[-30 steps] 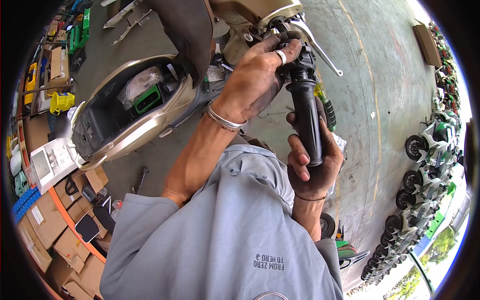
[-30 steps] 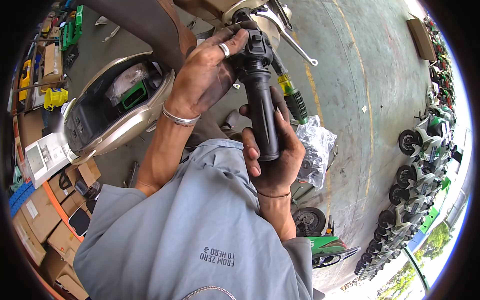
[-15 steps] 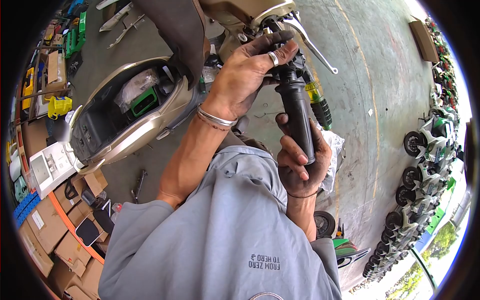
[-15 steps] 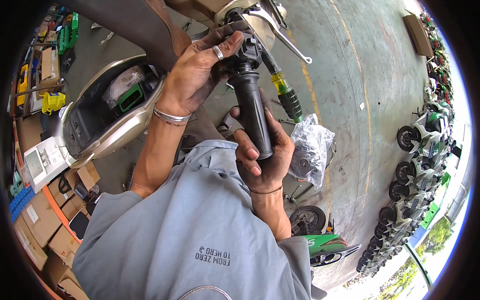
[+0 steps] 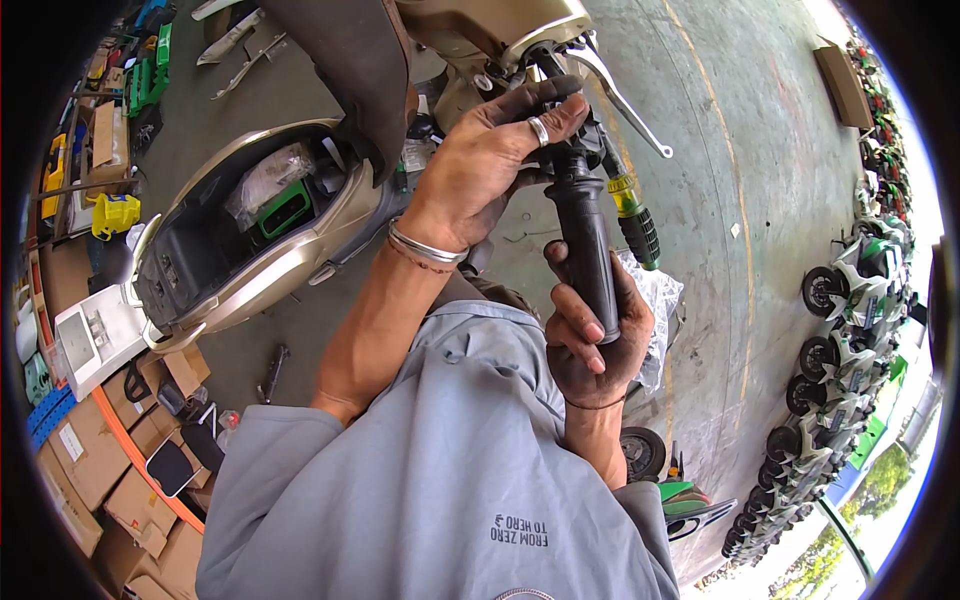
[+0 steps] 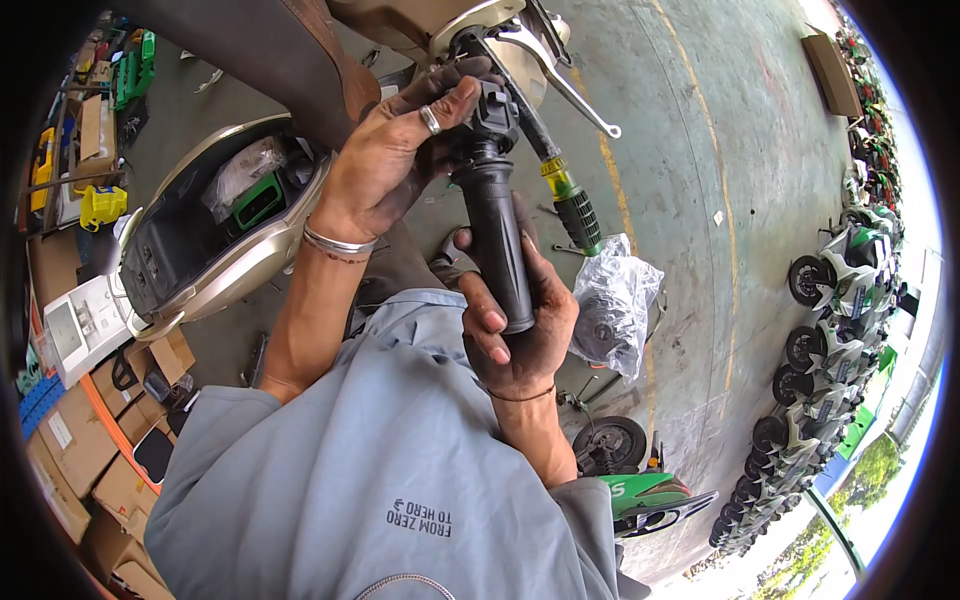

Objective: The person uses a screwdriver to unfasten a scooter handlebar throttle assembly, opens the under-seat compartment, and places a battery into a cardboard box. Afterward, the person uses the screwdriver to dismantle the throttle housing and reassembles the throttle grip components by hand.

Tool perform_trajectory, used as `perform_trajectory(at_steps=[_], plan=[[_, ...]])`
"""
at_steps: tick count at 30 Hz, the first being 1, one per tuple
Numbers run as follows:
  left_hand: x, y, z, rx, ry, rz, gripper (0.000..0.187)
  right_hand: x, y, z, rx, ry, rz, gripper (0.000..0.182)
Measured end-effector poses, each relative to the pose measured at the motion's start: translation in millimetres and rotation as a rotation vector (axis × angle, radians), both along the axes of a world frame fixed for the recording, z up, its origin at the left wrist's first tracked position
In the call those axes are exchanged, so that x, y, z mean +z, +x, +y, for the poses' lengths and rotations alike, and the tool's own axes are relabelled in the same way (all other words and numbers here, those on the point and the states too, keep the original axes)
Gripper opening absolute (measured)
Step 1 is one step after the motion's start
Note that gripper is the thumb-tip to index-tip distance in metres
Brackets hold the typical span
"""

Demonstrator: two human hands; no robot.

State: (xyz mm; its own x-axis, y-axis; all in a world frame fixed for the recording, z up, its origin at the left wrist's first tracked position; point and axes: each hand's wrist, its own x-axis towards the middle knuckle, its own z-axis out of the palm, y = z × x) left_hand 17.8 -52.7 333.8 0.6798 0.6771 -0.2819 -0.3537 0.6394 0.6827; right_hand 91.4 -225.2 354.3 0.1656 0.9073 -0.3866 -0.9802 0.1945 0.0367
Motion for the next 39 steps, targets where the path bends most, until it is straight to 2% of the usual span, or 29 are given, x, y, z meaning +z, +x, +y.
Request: perform_trajectory(at_steps=[5,9,10,13,14,18,22,26,32,35,39], plan=[[-1.4,-5.8,8.3,-0.045,-0.091,-0.04,0.019,26.3,-4.8,7.4,0.003,-0.046,-0.111,0.051],[-3.8,-5.9,12.2,-0.049,-0.088,0.011,0.026,50.0,-11.9,17.8,0.01,-0.09,-0.189,0.05],[-0.5,-7.0,11.9,-0.085,-0.013,0.081,0.049,52.3,-13.0,18.9,0.011,-0.081,-0.139,0.048],[-7.7,-10.7,18.7,-0.154,-0.031,0.076,0.051,51.8,-16.0,19.4,0.008,-0.048,-0.102,0.048],[-6.2,-4.6,13.9,-0.063,-0.035,0.111,0.057,53.4,-17.8,20.2,0.004,-0.06,-0.106,0.048],[-5.7,-15.2,25.7,-0.366,0.012,0.055,0.07,61.9,-24.9,23.9,-0.021,-0.103,-0.178,0.047],[-9.8,-8.0,17.4,-0.15,-0.145,0.123,0.071,64.5,-27.9,24.4,-0.029,-0.118,-0.203,0.046],[-11.8,-11.5,15.2,-0.145,-0.105,0.123,0.071,62.9,-30.6,24.7,-0.022,-0.125,-0.206,0.046],[-17.9,-14.9,14.3,-0.117,-0.197,-0.005,0.072,61.8,-35.8,25.6,-0.021,-0.114,-0.241,0.047],[-24.4,-18.1,15.5,-0.107,-0.266,-0.089,0.072,67.3,-41.7,27.2,-0.022,-0.201,-0.307,0.048],[-17.1,-20.5,17.2,-0.078,-0.148,-0.028,0.068,61.3,-40.9,19.4,0.028,-0.137,-0.29,0.051]])
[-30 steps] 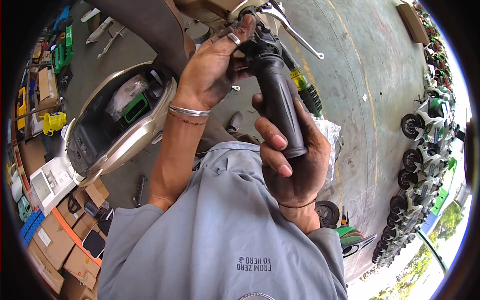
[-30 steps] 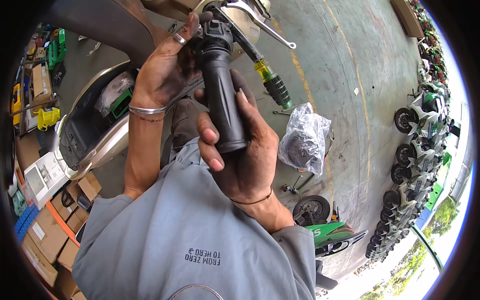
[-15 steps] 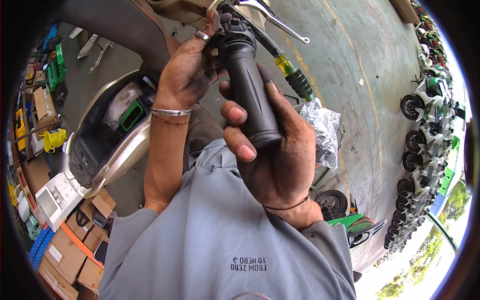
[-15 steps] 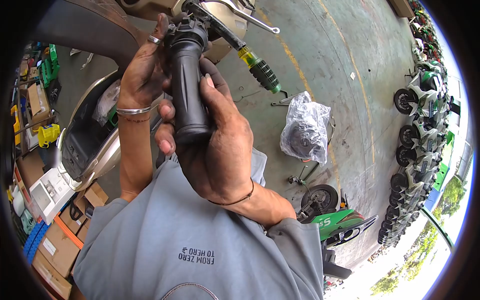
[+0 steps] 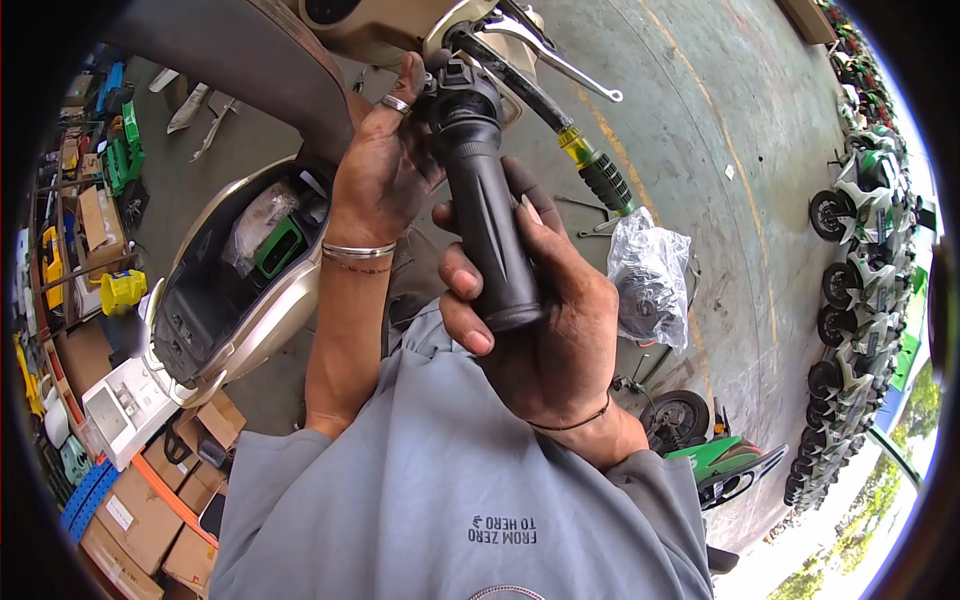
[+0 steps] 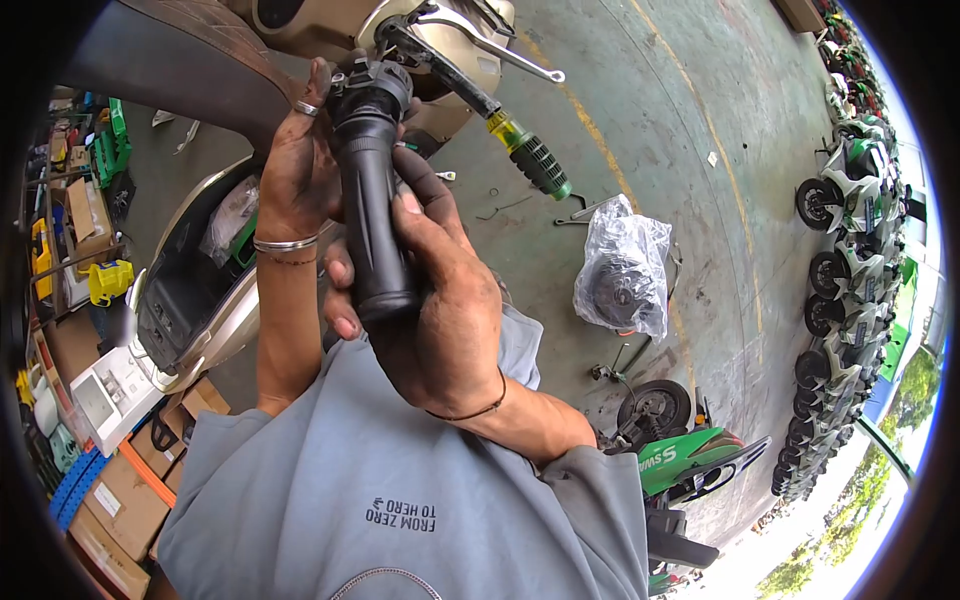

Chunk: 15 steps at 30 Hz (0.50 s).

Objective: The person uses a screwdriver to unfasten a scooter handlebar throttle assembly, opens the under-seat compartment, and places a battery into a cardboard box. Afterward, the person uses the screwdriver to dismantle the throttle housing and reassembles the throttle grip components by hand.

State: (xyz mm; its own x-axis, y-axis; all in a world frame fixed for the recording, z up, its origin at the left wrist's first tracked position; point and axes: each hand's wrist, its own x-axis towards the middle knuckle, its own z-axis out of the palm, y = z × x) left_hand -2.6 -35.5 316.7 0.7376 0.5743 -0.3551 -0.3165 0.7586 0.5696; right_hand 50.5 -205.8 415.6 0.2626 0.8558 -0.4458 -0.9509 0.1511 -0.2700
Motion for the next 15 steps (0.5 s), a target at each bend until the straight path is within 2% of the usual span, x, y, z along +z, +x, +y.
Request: perform_trajectory(at_steps=[1,4,8,14,15], plan=[[-4.4,-4.4,6.0,-0.03,-0.053,-0.106,0.061,-7.0,0.1,-4.4,0.01,0.064,0.024,0.056],[9.4,-4.9,1.6,0.079,0.057,-0.003,0.056,-20.5,2.2,-17.5,0.122,0.098,-0.116,0.06],[10.6,-11.4,1.1,0.068,0.069,-0.001,0.048,-55.7,8.3,-45.6,0.09,0.257,0.001,0.063],[-5.6,-21.2,-9.4,0.043,0.047,0.047,0.04,-78.0,16.0,-55.4,0.052,0.362,-0.033,0.055],[-9.1,-22.0,-15.5,0.111,0.055,0.131,0.038,-80.1,16.6,-55.9,0.05,0.37,-0.043,0.054]])
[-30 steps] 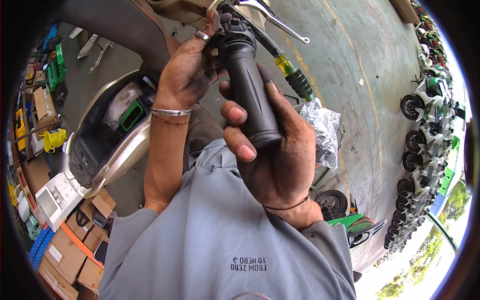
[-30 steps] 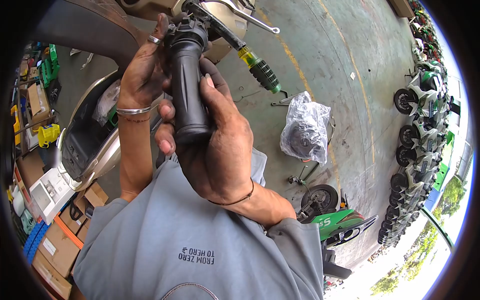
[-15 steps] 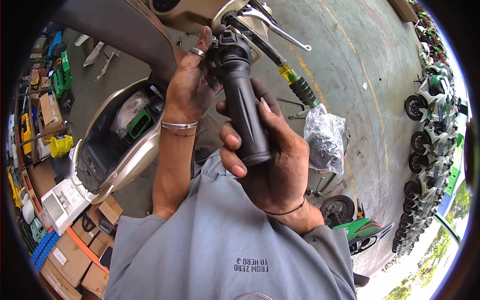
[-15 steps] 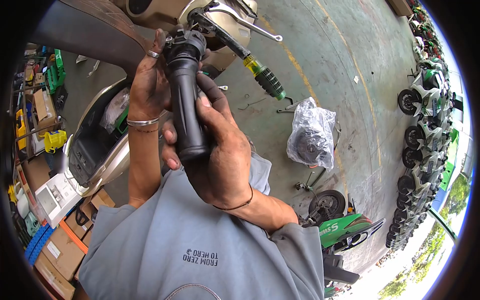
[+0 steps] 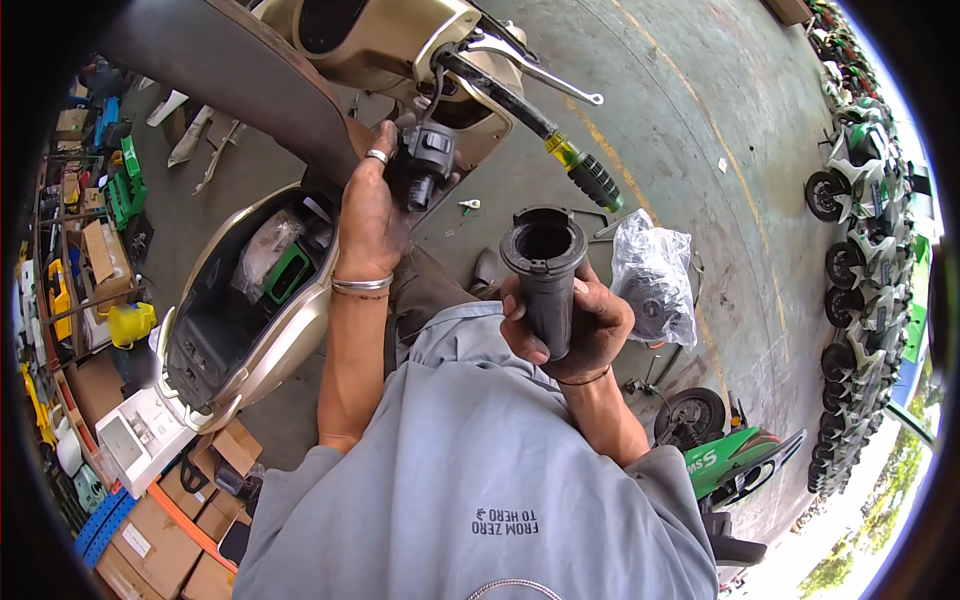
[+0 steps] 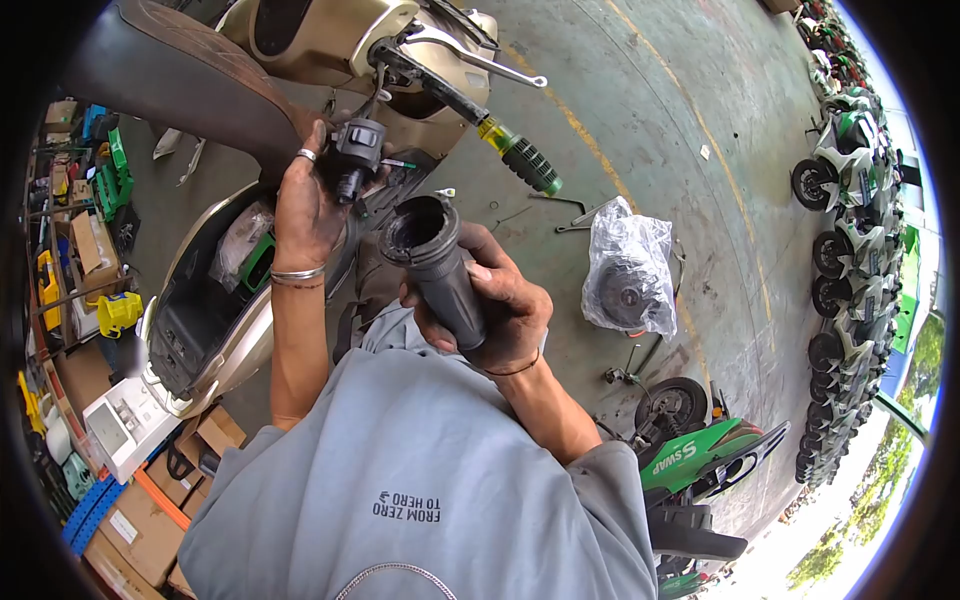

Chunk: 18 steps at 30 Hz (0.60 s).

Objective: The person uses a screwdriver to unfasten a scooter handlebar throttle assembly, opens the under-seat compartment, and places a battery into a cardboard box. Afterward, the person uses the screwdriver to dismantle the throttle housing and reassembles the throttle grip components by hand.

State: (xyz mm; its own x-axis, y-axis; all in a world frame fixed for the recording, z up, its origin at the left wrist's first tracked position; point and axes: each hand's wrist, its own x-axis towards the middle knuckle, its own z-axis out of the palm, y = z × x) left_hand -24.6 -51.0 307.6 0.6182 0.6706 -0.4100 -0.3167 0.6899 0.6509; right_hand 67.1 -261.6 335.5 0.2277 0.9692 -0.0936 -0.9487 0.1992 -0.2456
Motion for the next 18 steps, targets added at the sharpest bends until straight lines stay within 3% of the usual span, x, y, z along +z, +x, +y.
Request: perform_trajectory(at_steps=[6,18], plan=[[-49.0,-17.2,-1.7,0.086,-0.031,0.128,0.033,5.9,-3.1,1.5,-0.018,-0.057,-0.049,0.055],[-88.3,-39.3,0.2,0.121,0.067,0.392,0.036,4.5,-15.8,7.1,-0.003,-0.046,-0.108,0.053]])
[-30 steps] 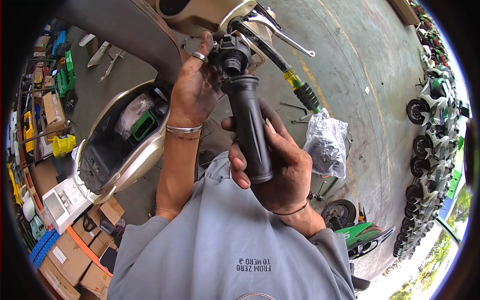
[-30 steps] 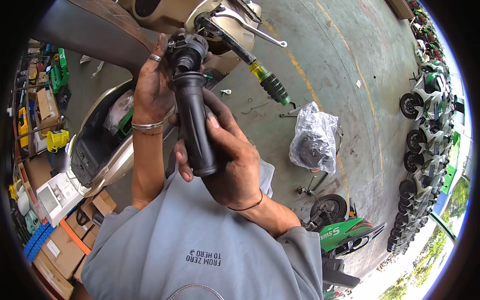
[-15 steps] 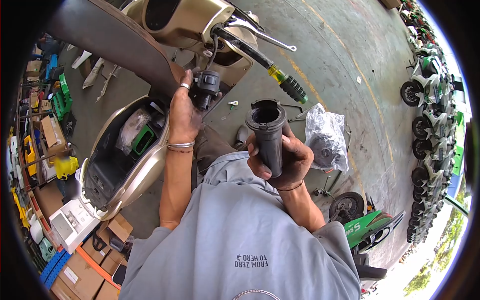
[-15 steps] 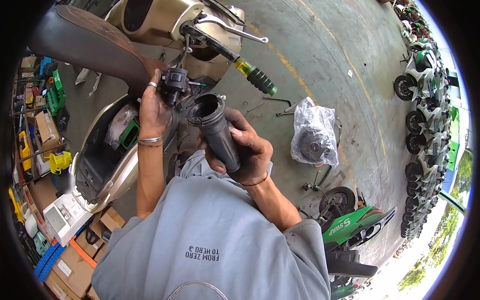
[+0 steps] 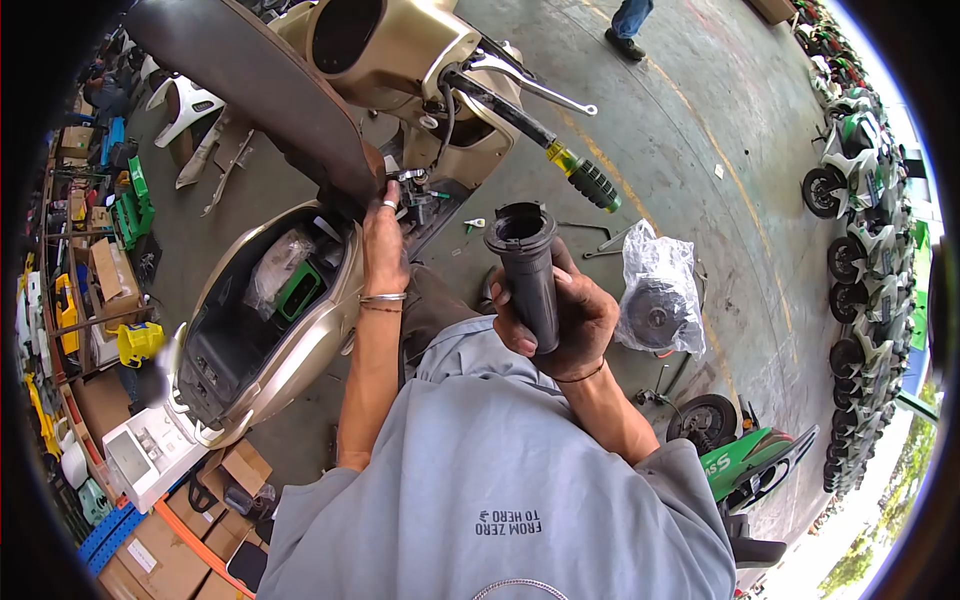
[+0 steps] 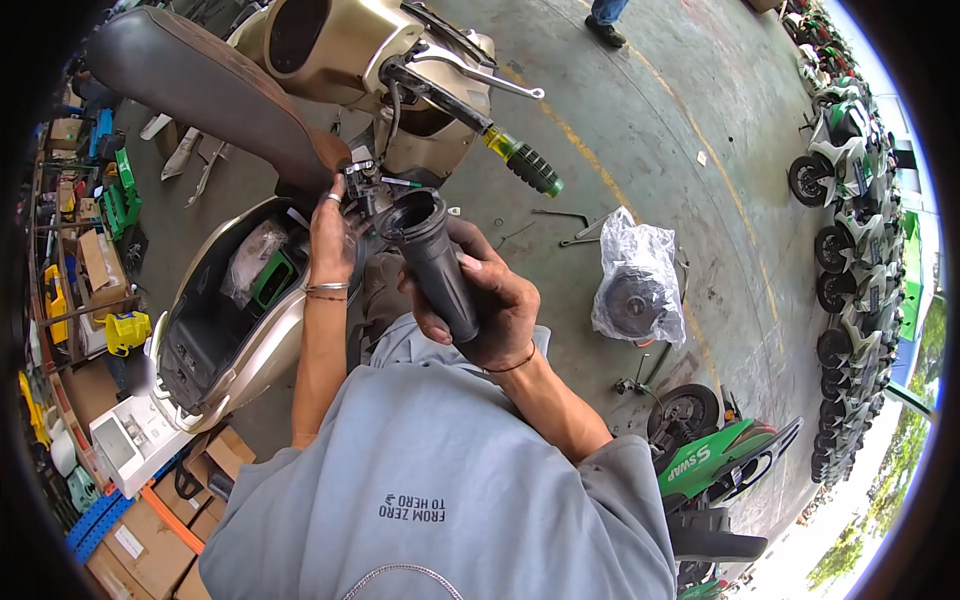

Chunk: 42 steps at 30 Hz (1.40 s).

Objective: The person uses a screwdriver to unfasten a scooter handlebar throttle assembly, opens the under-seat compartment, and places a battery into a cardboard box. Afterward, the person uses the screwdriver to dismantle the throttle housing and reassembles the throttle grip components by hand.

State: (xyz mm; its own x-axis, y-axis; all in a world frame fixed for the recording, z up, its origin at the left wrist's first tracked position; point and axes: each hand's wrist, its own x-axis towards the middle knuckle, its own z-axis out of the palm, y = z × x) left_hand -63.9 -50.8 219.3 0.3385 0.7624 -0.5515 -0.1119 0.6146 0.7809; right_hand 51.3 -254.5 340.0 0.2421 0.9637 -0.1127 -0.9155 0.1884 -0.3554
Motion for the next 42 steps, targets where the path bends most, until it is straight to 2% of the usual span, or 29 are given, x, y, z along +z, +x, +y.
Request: perform_trajectory(at_steps=[3,4,7,10,13,16,19,20,21,23,24,27,29,31,34,42], plan=[[-6.4,-2.3,-5.0,0.002,0.116,0.161,0.04,-0.3,-3.1,2.1,-0.021,0.013,-0.02,0.055],[2.7,-2.8,-7.9,-0.018,0.144,0.139,0.053,-0.2,-3.2,3.3,-0.029,0.021,-0.021,0.057],[30.3,-3.1,-17.2,-0.018,0.296,-0.045,0.051,-1.4,-4.6,4.7,-0.04,0.041,-0.03,0.061],[107.4,1.2,-48.5,-0.141,0.474,-0.316,0.051,-0.7,-4.2,6.1,-0.046,0.048,-0.073,0.063],[132.1,-0.1,-66.1,-0.341,0.68,-0.428,0.053,3.7,-6.1,10.6,-0.061,0.104,-0.005,0.062],[155.2,-1.4,-79.7,-0.451,0.551,-0.354,0.052,16.3,-12.8,18.1,-0.119,-0.072,-0.127,0.058],[142.0,8.0,-82.8,-0.358,0.711,-0.351,0.05,12.9,-12.3,18.8,-0.113,-0.214,-0.343,0.056],[139.3,7.2,-79.3,-0.378,0.908,-0.234,0.047,20.7,-12.4,21.0,-0.127,-0.268,-0.488,0.053],[138.9,6.4,-78.2,-0.38,0.876,-0.245,0.046,18.9,-8.0,18.1,-0.145,-0.347,-0.731,0.047],[138.3,2.4,-77.1,-0.389,0.806,-0.264,0.045,22.7,4.9,15.8,-0.297,-0.356,-1.415,0.04],[135.6,3.8,-78.4,-0.363,0.864,-0.264,0.045,19.7,6.1,17.4,-0.44,-0.316,-1.509,0.04],[147.1,6.0,-81.1,-0.324,0.8,-0.351,0.045,31.1,2.2,20.3,-0.702,-0.354,-1.738,0.041],[149.6,1.7,-77.7,-0.341,0.785,-0.324,0.042,35.0,7.1,22.0,-0.77,-0.253,-1.703,0.04],[150.1,-3.3,-74.5,-0.382,0.784,-0.332,0.038,41.8,22.3,32.3,-0.85,-0.092,-1.855,0.042],[151.4,1.1,-73.8,-0.362,0.861,-0.343,0.038,53.3,30.3,41.6,-0.681,0.026,-1.908,0.041],[159.9,-3.4,-73.1,-0.417,0.674,-0.297,0.039,46.6,36.4,51.0,-0.58,0.086,-1.702,0.035]])
